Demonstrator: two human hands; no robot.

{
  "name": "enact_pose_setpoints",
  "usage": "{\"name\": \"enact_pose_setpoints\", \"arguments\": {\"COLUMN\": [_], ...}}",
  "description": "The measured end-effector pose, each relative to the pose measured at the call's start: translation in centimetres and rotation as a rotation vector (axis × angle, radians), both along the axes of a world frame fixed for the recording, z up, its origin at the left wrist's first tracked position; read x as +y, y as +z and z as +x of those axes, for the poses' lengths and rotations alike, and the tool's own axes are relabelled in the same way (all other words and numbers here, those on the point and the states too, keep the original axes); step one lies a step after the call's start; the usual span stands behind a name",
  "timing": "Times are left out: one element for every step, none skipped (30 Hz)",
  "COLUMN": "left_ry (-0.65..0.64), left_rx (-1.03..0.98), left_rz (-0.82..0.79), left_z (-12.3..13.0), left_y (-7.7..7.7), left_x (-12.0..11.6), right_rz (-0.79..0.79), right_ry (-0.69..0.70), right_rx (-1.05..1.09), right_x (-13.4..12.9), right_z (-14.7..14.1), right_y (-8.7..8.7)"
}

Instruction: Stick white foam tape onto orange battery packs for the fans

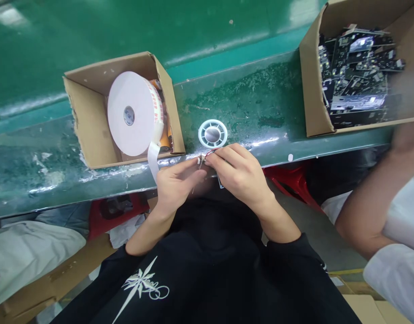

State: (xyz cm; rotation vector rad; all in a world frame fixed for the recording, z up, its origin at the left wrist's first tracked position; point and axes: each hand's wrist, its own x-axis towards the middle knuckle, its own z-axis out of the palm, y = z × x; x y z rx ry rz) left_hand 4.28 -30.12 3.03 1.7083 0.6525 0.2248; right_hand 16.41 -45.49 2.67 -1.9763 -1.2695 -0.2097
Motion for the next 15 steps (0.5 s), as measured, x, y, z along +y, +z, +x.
{"name": "enact_pose_setpoints", "arguments": {"left_ry": [0.001,0.001,0.001,-0.001,-0.004,-0.007,-0.012,-0.018,-0.023,-0.027,-0.030,-0.032,-0.032,-0.031,-0.033], "left_rx": [0.000,0.000,0.001,0.006,0.011,0.015,0.016,0.014,0.009,0.004,0.000,-0.001,0.002,0.009,0.018], "left_rz": [-0.010,-0.021,-0.033,-0.049,-0.066,-0.077,-0.077,-0.064,-0.041,-0.015,0.006,0.014,0.007,-0.010,-0.032], "left_z": [0.02,0.03,0.03,0.00,-0.03,-0.07,-0.11,-0.14,-0.16,-0.16,-0.15,-0.13,-0.11,-0.09,-0.07], "left_y": [0.05,0.08,0.09,0.07,0.03,-0.02,-0.08,-0.13,-0.18,-0.20,-0.20,-0.17,-0.13,-0.08,-0.02], "left_x": [0.02,0.03,0.04,0.04,0.03,0.03,0.04,0.05,0.05,0.06,0.07,0.08,0.08,0.08,0.10], "right_rz": [0.003,0.006,0.009,0.010,0.009,0.006,0.003,0.001,0.002,0.003,0.002,-0.001,-0.006,-0.009,-0.004], "right_ry": [0.000,0.000,0.000,0.000,0.000,0.000,-0.001,-0.003,-0.006,-0.008,-0.008,-0.002,0.009,0.021,0.031], "right_rx": [0.010,0.017,0.023,0.027,0.030,0.033,0.034,0.034,0.033,0.031,0.030,0.029,0.028,0.027,0.028], "right_x": [0.00,-0.01,-0.02,-0.03,-0.03,-0.04,-0.04,-0.04,-0.04,-0.05,-0.06,-0.08,-0.11,-0.15,-0.20], "right_z": [0.02,0.03,0.03,0.02,0.00,-0.02,-0.04,-0.05,-0.05,-0.03,0.00,0.04,0.08,0.13,0.16], "right_y": [-0.02,-0.04,-0.06,-0.07,-0.07,-0.06,-0.05,-0.03,0.00,0.03,0.05,0.07,0.06,0.02,-0.06]}}
